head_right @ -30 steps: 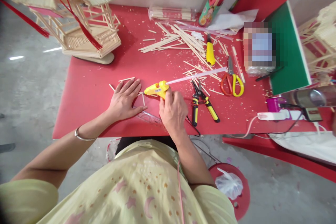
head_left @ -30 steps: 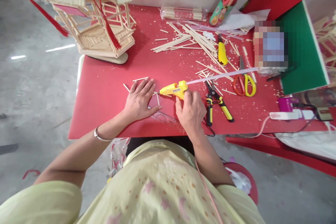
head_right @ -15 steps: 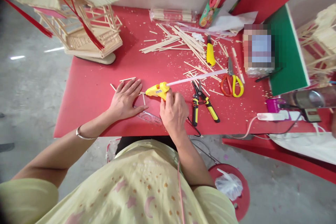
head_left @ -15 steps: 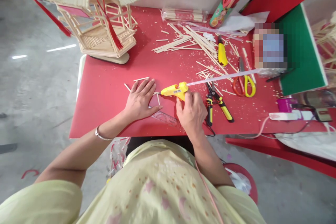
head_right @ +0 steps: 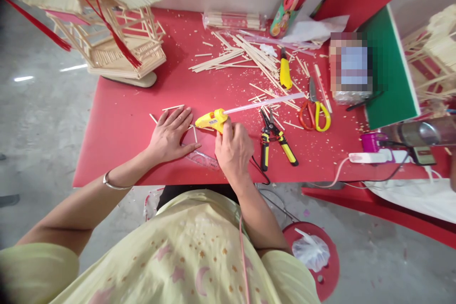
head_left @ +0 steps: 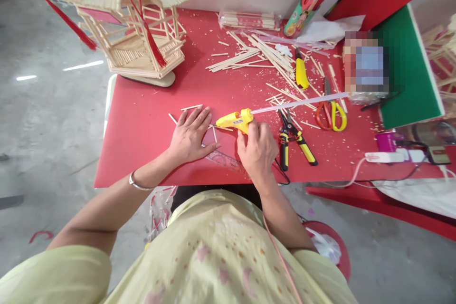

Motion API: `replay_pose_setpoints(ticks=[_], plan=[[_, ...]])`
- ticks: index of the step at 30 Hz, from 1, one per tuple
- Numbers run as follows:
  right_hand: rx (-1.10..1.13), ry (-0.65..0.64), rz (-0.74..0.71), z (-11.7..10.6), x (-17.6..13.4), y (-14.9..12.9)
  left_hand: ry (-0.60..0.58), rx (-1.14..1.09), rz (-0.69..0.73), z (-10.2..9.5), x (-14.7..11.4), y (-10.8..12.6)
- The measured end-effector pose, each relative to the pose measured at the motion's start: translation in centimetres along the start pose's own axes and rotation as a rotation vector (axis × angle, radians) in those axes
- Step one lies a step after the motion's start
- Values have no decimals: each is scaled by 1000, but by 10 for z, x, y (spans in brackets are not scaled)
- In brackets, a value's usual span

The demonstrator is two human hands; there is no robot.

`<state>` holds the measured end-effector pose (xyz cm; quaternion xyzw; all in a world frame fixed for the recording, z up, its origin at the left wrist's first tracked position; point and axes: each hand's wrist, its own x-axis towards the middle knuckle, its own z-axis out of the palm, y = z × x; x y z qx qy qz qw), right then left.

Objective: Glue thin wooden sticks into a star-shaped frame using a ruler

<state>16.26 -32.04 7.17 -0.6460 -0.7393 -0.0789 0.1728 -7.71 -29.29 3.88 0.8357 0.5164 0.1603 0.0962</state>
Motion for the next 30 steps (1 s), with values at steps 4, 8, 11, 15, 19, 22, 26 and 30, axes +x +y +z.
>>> replay_pose_setpoints(ticks=[4, 8, 11, 15, 19, 22, 26, 30], plan=[[-2, -2, -8, -2, -1, 1, -7, -15, -3, 1, 0, -1], [3, -12, 0, -1, -1, 0, -13, -13, -7, 0, 0, 0], [-13, -3, 1, 1, -1, -1, -12, -8, -6, 0, 0, 1], [-28, 7, -9, 1, -2, 2, -5, 4, 0, 1, 0, 0], [-13, 1, -3, 1, -2, 3, -8, 0, -1, 1, 0, -1], [3, 3, 2, 2, -2, 1, -12, -5, -7, 0, 0, 0], [24, -6, 8, 3, 0, -1, -12, -3, -2, 0, 1, 1], [40, -25, 12, 4, 1, -2, -8, -2, -1, 1, 1, 0]])
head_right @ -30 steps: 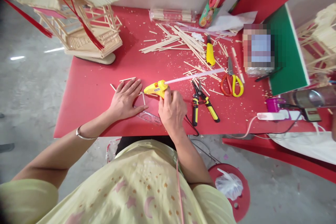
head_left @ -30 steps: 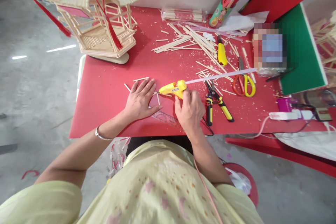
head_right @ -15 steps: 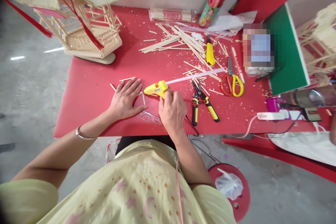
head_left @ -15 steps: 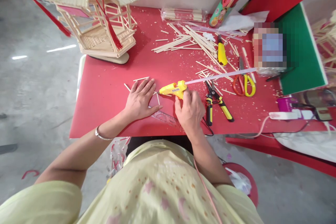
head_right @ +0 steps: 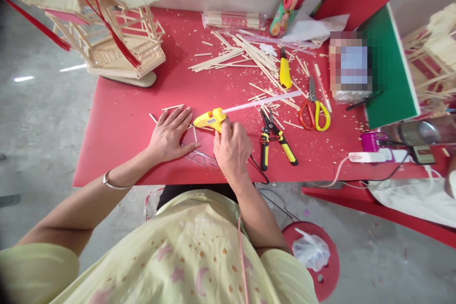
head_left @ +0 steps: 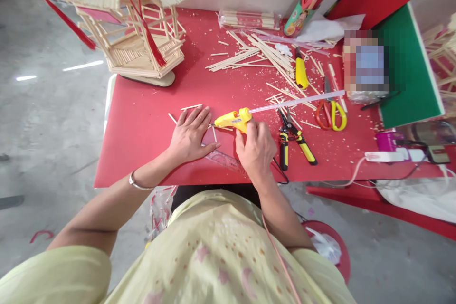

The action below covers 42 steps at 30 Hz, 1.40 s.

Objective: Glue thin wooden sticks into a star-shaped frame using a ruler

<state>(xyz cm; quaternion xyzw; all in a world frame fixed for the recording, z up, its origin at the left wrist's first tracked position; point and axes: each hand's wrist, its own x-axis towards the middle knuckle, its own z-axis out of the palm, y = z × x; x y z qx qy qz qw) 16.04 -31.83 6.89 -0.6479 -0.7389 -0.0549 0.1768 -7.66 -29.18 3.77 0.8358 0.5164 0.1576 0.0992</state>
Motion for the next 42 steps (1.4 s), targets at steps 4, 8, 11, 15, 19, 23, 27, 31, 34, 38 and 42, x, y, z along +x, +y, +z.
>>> replay_pose_setpoints(ticks=[4, 8, 11, 15, 19, 23, 27, 31, 34, 38, 42], plan=[[1, 8, 0, 1, -2, 2, 2, -3, -3, 0, -1, 0], [-2, 19, -12, 3, -4, 3, 2, -5, -2, -2, 0, 1], [15, 8, 0, 3, -4, 2, -8, -12, -8, -2, 0, 1], [17, 13, 26, 2, -2, 1, 0, -2, -2, -1, -1, 0], [-6, 40, 21, 0, -2, 1, 6, 3, 0, 0, -1, 0], [10, 17, 12, 1, -3, -1, 2, -4, -4, 0, -1, 0], [15, 3, 14, 2, -2, -2, 3, -13, -5, -1, 0, 1], [-13, 19, 12, 1, -4, 1, -1, -14, -13, -1, -1, 1], [-32, 33, 3, 0, -6, 4, -1, -13, -12, -1, -1, 0], [-64, 51, -5, -1, -9, 5, 9, -9, -4, 0, -1, 0], [-65, 47, 1, 0, -10, 6, 23, 11, 9, 0, 0, 0]])
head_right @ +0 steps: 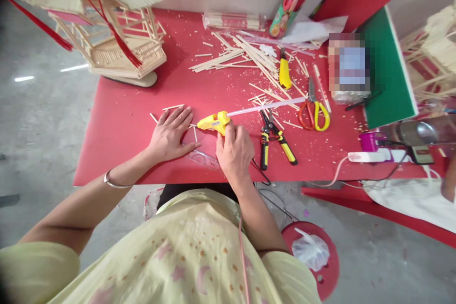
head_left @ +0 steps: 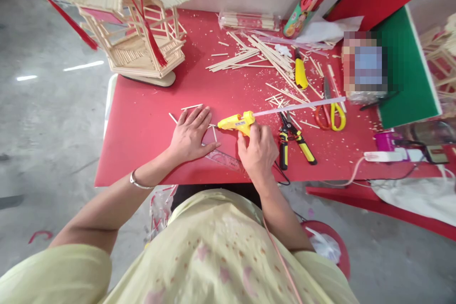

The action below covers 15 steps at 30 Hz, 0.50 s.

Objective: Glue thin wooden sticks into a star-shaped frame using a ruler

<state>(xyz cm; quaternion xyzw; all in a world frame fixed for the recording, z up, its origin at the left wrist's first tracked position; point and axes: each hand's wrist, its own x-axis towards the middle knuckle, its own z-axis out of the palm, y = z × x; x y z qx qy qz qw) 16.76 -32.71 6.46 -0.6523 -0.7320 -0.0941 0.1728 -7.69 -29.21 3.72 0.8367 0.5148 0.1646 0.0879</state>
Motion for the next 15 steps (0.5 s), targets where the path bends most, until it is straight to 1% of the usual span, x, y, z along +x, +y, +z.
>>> replay_pose_setpoints(ticks=[5, 9, 12, 15], plan=[[36, -13, 41, 3, -4, 2, -7, -13, -1, 1, 0, -1], [92, -16, 145, 0, -11, 7, -10, -14, 1, 2, -1, -3], [123, -19, 238, -9, -21, 31, 1, -19, 7, 3, -1, -4], [118, -24, 321, -18, -30, 79, 15, -28, 16, 3, -1, -4]])
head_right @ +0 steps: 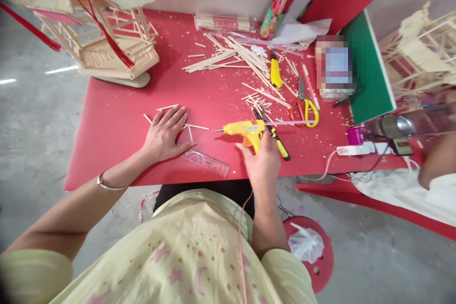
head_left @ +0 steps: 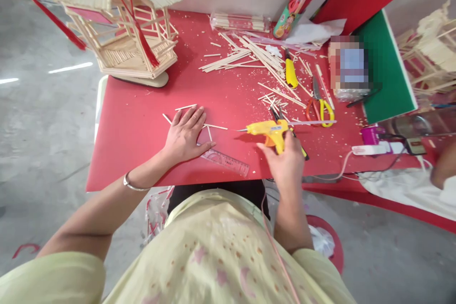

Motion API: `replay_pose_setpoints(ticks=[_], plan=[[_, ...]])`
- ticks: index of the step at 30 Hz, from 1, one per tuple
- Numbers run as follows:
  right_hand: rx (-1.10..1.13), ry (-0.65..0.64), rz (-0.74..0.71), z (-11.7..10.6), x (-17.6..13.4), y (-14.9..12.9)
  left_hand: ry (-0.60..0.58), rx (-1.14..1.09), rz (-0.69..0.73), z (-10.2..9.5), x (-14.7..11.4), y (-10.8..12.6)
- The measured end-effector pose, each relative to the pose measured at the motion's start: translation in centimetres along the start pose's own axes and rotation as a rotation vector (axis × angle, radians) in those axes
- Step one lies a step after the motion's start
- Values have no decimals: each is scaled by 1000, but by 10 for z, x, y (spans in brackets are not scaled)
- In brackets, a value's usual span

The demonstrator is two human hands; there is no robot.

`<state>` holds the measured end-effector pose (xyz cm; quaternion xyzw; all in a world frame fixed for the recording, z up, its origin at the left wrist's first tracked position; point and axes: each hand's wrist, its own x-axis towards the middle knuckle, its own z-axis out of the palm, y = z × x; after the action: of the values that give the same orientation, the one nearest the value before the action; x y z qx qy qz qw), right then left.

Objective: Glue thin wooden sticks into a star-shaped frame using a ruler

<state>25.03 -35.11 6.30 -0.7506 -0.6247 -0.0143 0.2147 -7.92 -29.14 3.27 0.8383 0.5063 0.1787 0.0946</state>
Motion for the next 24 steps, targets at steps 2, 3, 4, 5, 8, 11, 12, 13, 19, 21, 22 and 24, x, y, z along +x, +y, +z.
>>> replay_pose_setpoints(ticks=[2, 3, 4, 5, 8, 11, 12, 13, 19, 21, 22, 24], plan=[[-23, 5, 68, -7, 7, 35, 5, -2, 1, 0, 0, 0], [-45, 18, 98, -9, 10, 51, 7, 0, 0, 1, 0, 0], [-65, 31, 124, -10, 12, 64, 8, 2, -1, 1, 0, 0], [-81, 29, 138, -11, 14, 73, 10, 5, -2, 1, 0, 0], [-121, 13, 109, -16, 11, 76, 12, 7, -4, 1, 0, -1], [-188, 109, 19, -26, 2, 48, 2, 4, -4, 0, 1, 0], [-194, 156, -10, -29, -1, 34, -2, 4, -6, 0, 1, 0], [-170, 199, -40, -30, -4, 19, -5, 2, -8, -1, 1, 0], [230, -49, -351, 8, -22, -78, -12, -52, -37, -6, 2, 3], [231, -118, -400, 28, -27, -103, 16, -91, -47, -7, 2, 2], [206, -118, -399, 37, -28, -113, 41, -112, -52, -7, 3, 1], [142, -110, -375, 51, -29, -124, 108, -153, -51, -6, 4, -2]])
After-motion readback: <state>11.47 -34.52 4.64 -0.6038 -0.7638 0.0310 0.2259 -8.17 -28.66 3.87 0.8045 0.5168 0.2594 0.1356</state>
